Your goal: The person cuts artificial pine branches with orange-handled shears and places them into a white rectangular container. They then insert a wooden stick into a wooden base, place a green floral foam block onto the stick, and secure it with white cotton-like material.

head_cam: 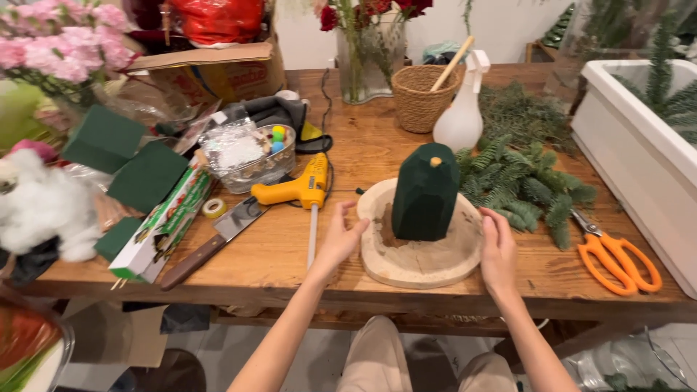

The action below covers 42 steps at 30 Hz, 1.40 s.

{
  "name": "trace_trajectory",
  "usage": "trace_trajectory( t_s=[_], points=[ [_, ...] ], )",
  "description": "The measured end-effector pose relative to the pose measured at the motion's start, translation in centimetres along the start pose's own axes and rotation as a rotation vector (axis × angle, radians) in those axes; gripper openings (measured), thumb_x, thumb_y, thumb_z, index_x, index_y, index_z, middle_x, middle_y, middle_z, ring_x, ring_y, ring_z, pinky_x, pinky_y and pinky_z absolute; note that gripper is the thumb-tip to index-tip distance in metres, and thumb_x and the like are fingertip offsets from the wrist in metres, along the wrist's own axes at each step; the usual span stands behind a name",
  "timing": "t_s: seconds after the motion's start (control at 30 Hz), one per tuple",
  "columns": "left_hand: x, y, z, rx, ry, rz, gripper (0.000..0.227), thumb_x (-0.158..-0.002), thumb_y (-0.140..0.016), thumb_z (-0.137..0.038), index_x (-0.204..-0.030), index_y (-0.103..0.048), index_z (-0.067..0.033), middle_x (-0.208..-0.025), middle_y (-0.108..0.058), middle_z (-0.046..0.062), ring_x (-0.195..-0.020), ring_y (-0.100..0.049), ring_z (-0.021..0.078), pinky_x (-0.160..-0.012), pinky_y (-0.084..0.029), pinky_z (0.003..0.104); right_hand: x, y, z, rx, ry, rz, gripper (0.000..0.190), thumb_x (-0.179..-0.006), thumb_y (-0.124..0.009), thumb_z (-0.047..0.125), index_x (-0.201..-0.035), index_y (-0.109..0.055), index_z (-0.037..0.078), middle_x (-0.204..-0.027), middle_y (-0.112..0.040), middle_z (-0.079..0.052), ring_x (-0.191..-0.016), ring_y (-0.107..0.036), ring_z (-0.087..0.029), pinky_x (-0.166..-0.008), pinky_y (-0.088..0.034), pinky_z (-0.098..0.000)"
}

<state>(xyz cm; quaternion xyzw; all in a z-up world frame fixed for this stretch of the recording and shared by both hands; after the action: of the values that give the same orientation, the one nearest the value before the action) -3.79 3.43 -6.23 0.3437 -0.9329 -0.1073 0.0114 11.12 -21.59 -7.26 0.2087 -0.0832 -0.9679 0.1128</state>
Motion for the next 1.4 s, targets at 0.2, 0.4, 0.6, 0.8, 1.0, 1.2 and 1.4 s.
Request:
trace_trajectory(
  t_s=[0.2, 0.4, 0.6, 0.8, 1.0, 1.2, 1.4],
  points=[
    [0.4, -0.1, 1.3, -0.067, -0.014, 0.094, 0.053, -0.087, -0.073, -0.026, -0.136, -0.053, -0.0166, -0.146, -0.044, 0.029, -0.137, -0.043, 0.0493, -0.112, -0.037, 0.058, 0.4, 0.0, 1.3, 0.024, -0.030, 0.065, 0.038, -0.107, -0.049, 0.033, -0.136, -0.060, 0.010, -0.130, -0.062, -0.023, -0.126, -0.054, -0.042, -0.109, -0.040, -0.0520],
    [-0.8, 0.7, 1.1, -0.198, -0.072, 0.082, 0.048, -0.086, -0.073, -0.026, -0.130, -0.058, -0.0169, -0.141, -0.049, 0.025, -0.137, -0.044, 0.0463, -0.113, -0.037, 0.056, 0.6, 0.1, 1.8, 0.035, -0.072, 0.092, 0.039, -0.107, -0.048, 0.033, -0.136, -0.060, 0.011, -0.133, -0.060, -0.024, -0.128, -0.052, -0.044, -0.110, -0.039, -0.0530],
    [-15.3, 5.0, 0.7, -0.644, -0.408, -0.190, 0.027, -0.087, -0.063, -0.016, -0.113, -0.066, -0.0074, -0.121, -0.053, 0.019, -0.114, -0.058, 0.0455, -0.097, -0.047, 0.056, 0.7, -0.1, 2.2, 0.043, -0.056, 0.113, 0.039, -0.107, -0.047, 0.032, -0.137, -0.059, 0.010, -0.135, -0.059, -0.025, -0.130, -0.050, -0.045, -0.111, -0.038, -0.0559],
    [-27.8, 9.9, -3.3, -1.386, -0.332, -0.252, 0.047, -0.087, -0.058, -0.002, -0.133, -0.047, -0.0067, -0.147, -0.036, 0.028, -0.136, -0.029, 0.0493, -0.109, -0.024, 0.071, 0.1, -0.2, 2.2, 0.087, -0.161, 0.117, 0.046, -0.101, -0.040, 0.033, -0.134, -0.059, 0.007, -0.138, -0.061, -0.009, -0.131, -0.054, -0.023, -0.107, -0.040, -0.0382],
    [-31.5, 12.0, -2.7, -1.675, 0.144, -0.240, 0.058, -0.101, -0.043, -0.044, -0.156, -0.026, -0.0378, -0.163, -0.012, 0.025, -0.147, -0.013, 0.0526, -0.112, -0.020, 0.070, -0.8, -0.7, 1.0, 0.172, -0.174, 0.094, 0.042, -0.102, -0.041, 0.031, -0.129, -0.064, 0.010, -0.134, -0.064, -0.007, -0.128, -0.054, -0.021, -0.107, -0.037, -0.0381],
    [-35.9, 13.4, 2.0, -1.287, -0.114, -0.615, 0.028, -0.095, -0.047, -0.010, -0.113, -0.068, -0.0152, -0.118, -0.063, 0.015, -0.103, -0.061, 0.0358, -0.078, -0.050, 0.046, -1.0, -0.6, -0.6, 0.154, -0.128, 0.068, 0.038, -0.107, -0.041, 0.027, -0.127, -0.066, 0.006, -0.131, -0.065, -0.010, -0.125, -0.055, -0.023, -0.104, -0.037, -0.0363],
    [-35.3, 18.9, -4.4, 0.135, -0.267, -1.160, 0.020, -0.079, -0.056, -0.030, -0.077, -0.044, -0.0139, -0.074, -0.064, 0.010, -0.077, -0.061, 0.0423, -0.076, -0.042, 0.052, -0.8, -0.8, 1.1, 0.155, -0.271, 0.056, 0.039, -0.108, -0.038, 0.027, -0.127, -0.065, 0.006, -0.131, -0.064, -0.012, -0.125, -0.054, -0.025, -0.104, -0.038, -0.0381]
  ],
)
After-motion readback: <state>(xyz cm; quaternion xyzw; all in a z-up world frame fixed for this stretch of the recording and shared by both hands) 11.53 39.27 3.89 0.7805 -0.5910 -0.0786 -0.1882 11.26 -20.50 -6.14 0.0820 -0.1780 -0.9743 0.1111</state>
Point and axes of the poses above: each hand's wrist, its own x-axis away from the middle knuckle, its own y-axis out of the back of the hand, z = x × y, the point moved 2 cm from there along -x, towards the middle knuckle
